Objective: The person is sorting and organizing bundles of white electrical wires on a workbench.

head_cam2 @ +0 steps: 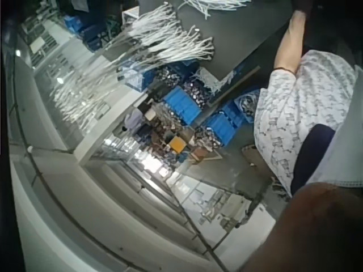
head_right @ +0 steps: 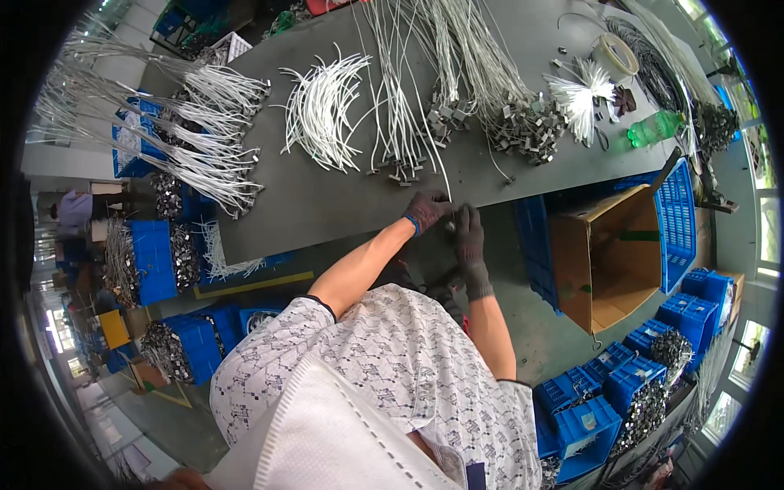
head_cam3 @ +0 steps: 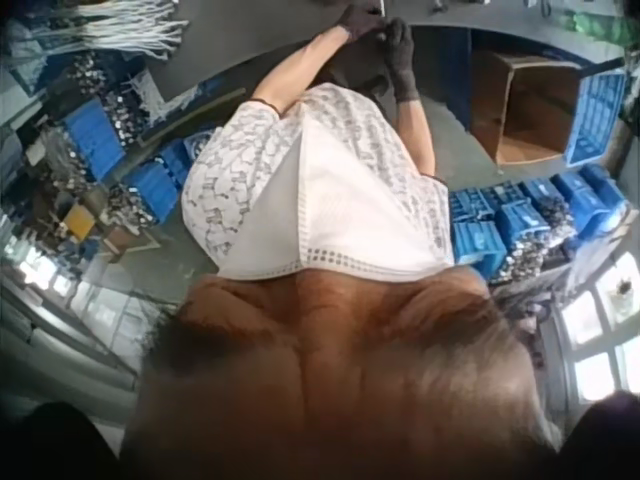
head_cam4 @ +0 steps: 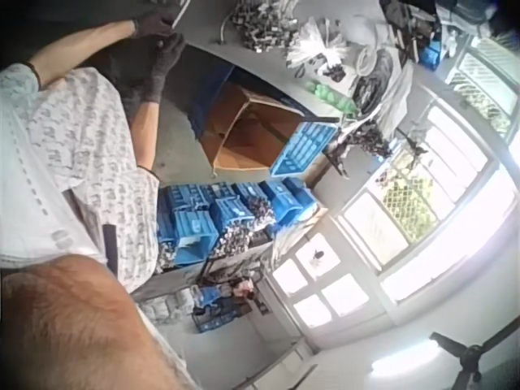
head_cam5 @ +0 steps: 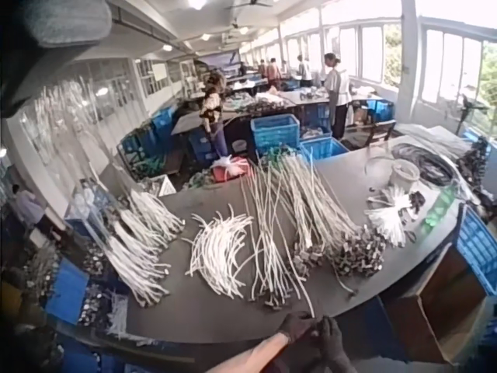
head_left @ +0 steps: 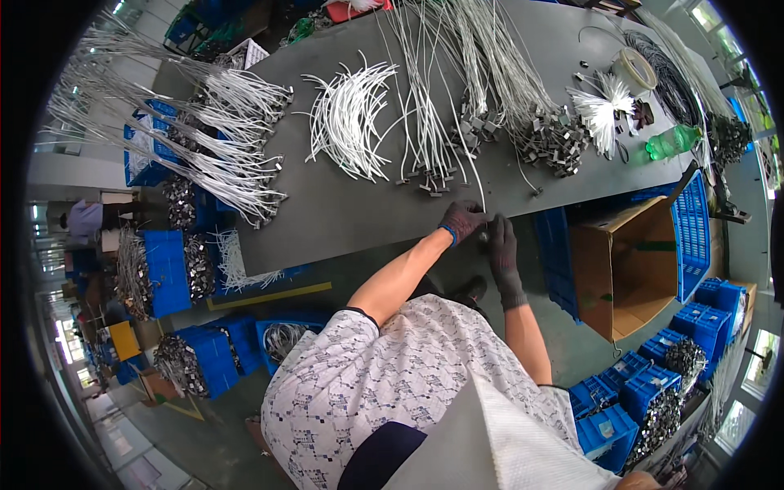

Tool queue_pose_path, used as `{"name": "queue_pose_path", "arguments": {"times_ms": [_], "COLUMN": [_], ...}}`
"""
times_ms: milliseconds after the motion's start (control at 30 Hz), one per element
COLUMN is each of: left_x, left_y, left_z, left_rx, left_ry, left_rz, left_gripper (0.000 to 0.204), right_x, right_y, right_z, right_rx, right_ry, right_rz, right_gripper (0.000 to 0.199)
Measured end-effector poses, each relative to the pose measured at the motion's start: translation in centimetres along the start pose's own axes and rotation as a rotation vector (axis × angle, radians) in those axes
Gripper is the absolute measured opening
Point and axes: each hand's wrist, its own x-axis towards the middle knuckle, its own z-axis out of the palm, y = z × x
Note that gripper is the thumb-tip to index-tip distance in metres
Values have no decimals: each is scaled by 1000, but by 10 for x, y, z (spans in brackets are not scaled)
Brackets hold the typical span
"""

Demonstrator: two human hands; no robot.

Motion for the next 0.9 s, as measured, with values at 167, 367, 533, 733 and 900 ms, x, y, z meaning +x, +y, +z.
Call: {"name": "queue_pose_path", "arguments": {"times_ms": [167,367,533,733,900], "left_x": [27,61,53,95,53], "left_y": [-12,-20,-43,-123,-167], "left_z": [-60,-124,-210,-269,-324], "left_rx": [47,68,760,880,1131], "left_ry": [-55,-11,773,719,558], "left_rz": [26,-57,-261,-532,-388], "left_gripper": [22,24,31,30,28], "right_x": [60,80,118,170,146], "right_y": [-35,-77,-13,41,32], "right_z": [62,77,-19,-41,-10], "right_rx": [432,415,-809,-1073,-949], "right_ry": [-100,-239,61,-83,-209], "right_rz": [353,464,145,165,154], "right_gripper": [49,63,70,59,39]}}
